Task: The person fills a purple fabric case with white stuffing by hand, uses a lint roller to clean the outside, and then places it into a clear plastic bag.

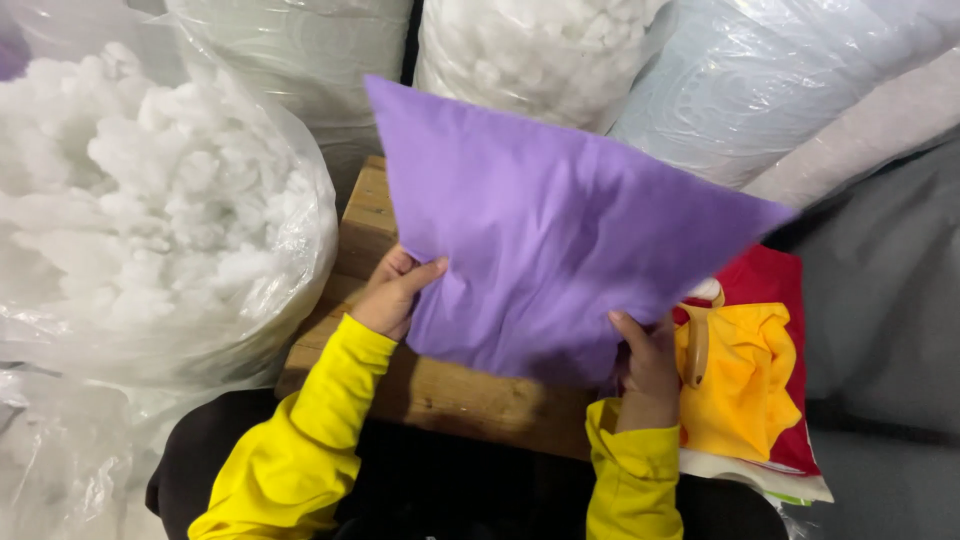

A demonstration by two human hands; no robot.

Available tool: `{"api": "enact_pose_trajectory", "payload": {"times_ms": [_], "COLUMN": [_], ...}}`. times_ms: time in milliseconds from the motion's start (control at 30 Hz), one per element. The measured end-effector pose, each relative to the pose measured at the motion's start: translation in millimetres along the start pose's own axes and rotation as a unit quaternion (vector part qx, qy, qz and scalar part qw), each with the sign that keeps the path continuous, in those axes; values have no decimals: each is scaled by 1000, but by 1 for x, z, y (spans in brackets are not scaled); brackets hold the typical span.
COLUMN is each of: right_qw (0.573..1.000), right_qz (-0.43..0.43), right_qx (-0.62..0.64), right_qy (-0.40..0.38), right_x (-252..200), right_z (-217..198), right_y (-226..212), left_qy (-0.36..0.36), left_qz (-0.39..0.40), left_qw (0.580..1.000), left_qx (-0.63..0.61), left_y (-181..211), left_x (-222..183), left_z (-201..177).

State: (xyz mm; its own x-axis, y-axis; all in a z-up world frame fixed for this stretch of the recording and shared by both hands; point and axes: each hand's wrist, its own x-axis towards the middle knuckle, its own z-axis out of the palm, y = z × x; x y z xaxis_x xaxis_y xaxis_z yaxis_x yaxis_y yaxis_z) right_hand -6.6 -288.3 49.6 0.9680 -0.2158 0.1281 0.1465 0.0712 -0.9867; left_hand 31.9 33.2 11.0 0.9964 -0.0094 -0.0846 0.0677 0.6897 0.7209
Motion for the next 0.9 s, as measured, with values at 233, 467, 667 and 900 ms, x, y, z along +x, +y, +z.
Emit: {"api": "enact_pose_trajectory", "payload": {"times_ms": [233, 467, 667, 900], "right_qw": [973, 869, 803, 737], "right_qz": [-9, -107, -368, -193], "right_qx": [-230, -482, -469, -628], "right_qy": [-23, -46, 10, -161], "right_x": [-4, -30, -32, -10], "right_z": [-45, -45, 67, 128], "right_y": [13, 8, -55, 121], "left_qy": [-22, -62, -82, -46], "left_qz": [179, 284, 337, 80], "left_qw": [839, 644, 631, 471], "left_qx": [513, 708, 694, 878], "left_y": [28, 45, -3, -66], "left_x": [-1, -15, -40, -18], "left_z": [-88, -30, 25, -19]}}
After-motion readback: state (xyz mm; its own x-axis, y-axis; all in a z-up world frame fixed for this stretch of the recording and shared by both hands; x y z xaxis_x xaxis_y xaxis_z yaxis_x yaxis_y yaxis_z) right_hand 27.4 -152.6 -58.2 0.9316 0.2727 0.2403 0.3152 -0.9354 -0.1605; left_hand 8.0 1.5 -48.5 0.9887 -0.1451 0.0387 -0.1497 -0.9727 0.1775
